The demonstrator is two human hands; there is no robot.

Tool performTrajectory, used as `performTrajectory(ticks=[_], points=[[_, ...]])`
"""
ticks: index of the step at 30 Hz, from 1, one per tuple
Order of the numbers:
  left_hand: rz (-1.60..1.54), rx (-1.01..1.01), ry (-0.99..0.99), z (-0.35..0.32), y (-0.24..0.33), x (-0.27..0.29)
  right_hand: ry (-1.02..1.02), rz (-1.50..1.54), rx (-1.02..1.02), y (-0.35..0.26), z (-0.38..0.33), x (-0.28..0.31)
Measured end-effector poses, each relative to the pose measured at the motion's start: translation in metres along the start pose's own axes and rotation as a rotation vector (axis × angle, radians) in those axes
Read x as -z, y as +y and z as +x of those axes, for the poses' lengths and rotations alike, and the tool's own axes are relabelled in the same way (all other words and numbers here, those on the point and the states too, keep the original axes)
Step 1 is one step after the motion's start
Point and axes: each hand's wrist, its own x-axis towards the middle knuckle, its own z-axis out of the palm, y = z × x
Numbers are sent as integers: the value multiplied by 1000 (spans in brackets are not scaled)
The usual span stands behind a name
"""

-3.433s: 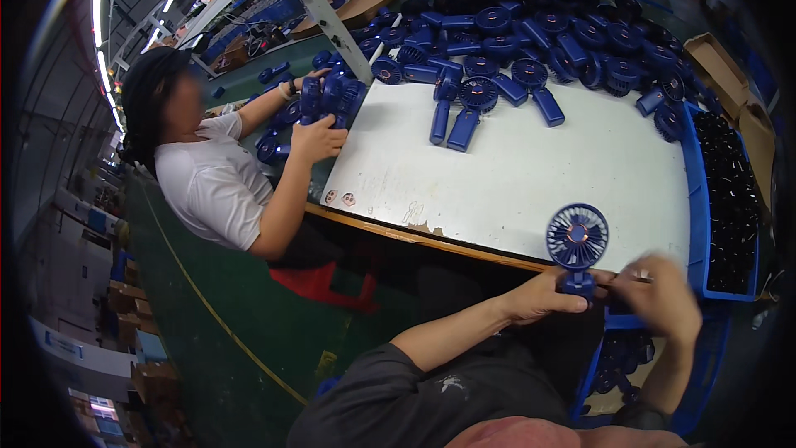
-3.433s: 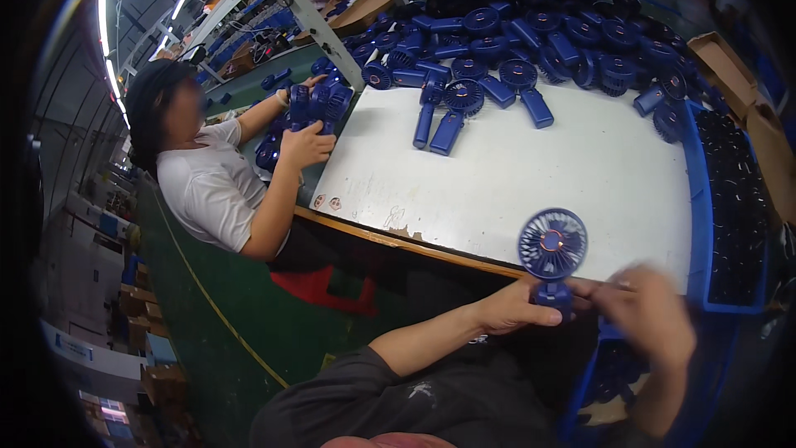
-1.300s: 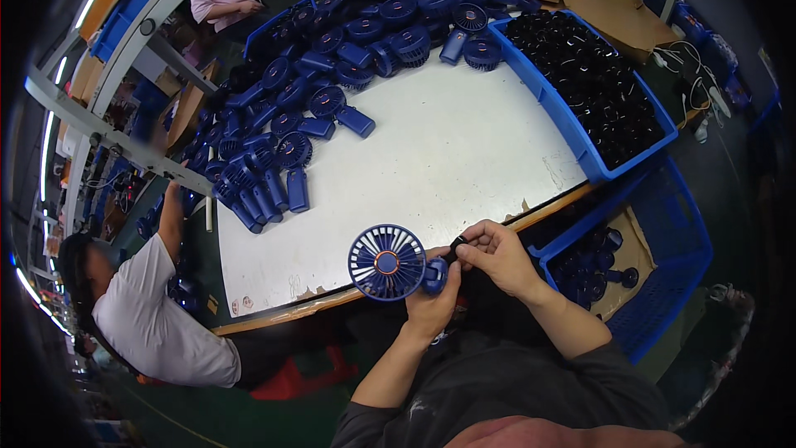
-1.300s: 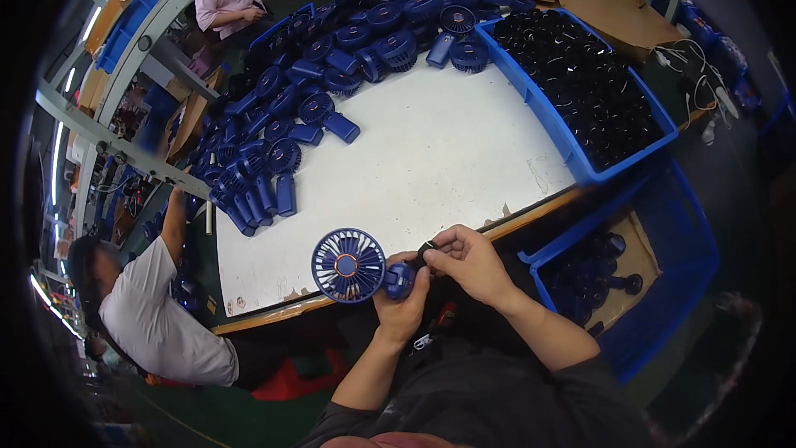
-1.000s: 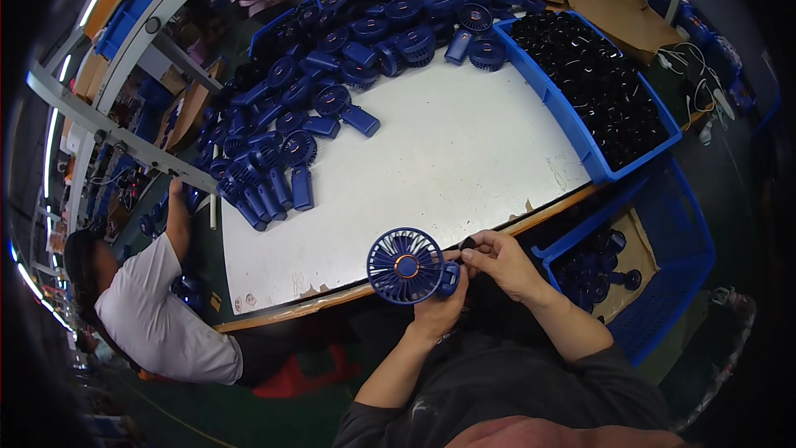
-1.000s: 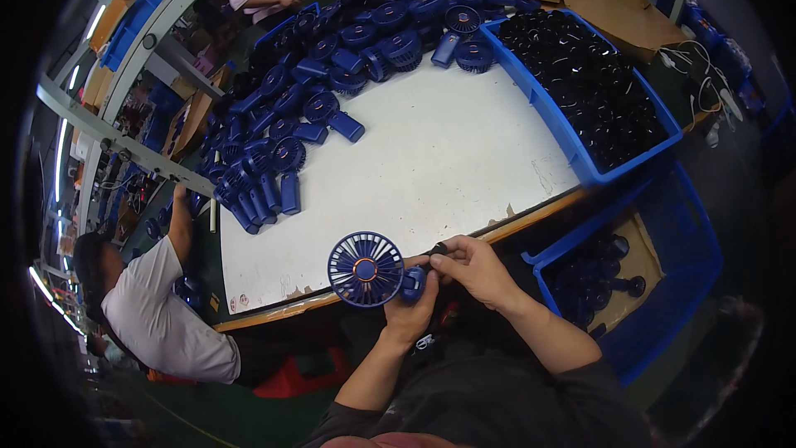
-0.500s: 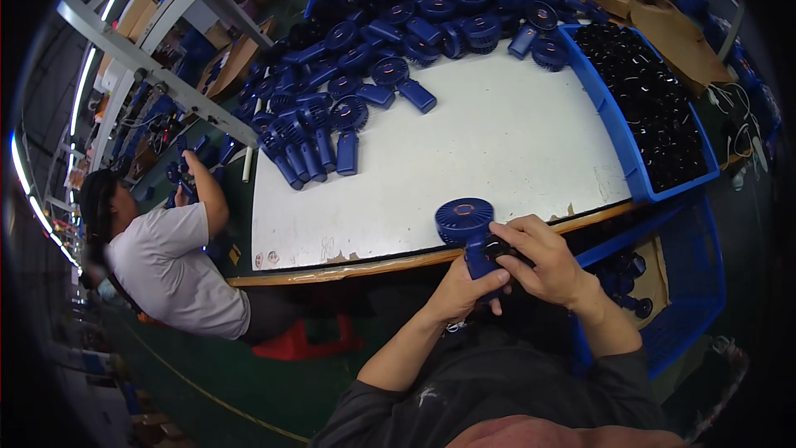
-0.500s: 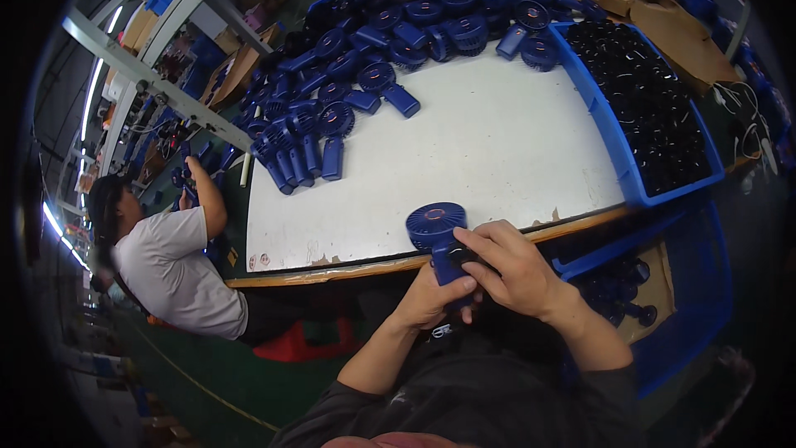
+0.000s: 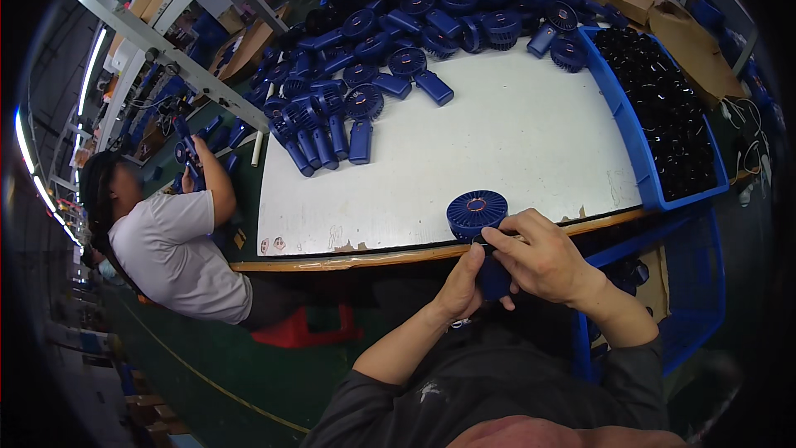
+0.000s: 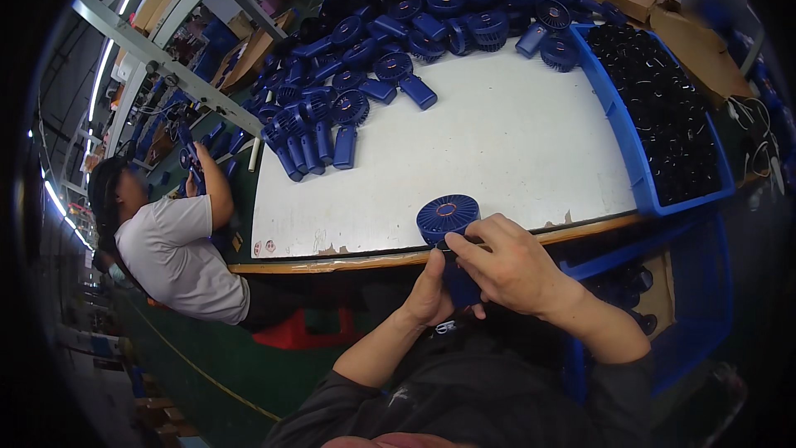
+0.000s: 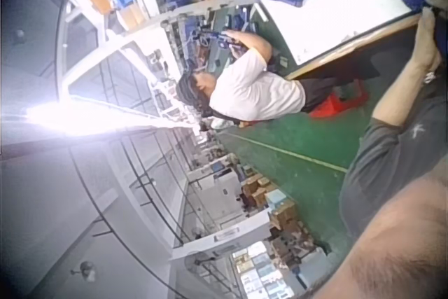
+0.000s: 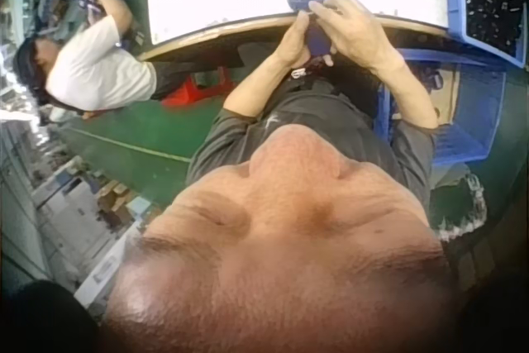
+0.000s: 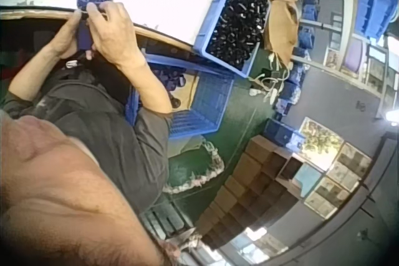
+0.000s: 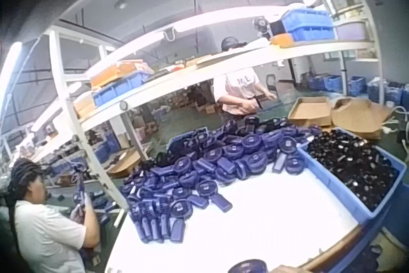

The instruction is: Assemble small blue portable fans.

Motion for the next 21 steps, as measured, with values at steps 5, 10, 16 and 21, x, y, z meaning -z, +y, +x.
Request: performTrajectory(ticks=[5, 10, 16, 21], points=[[98, -61, -83, 3, 0, 2, 18, 37, -2, 0, 3, 5], [18, -20, 11, 5, 3, -3, -16, -22, -55, -5, -2, 2], [-68, -128, 203, 10, -3, -22, -76, -71, -201, -19, -11, -7], [382, -283, 272, 9, -19, -11, 99, -32, -282, -29, -28, -28]])
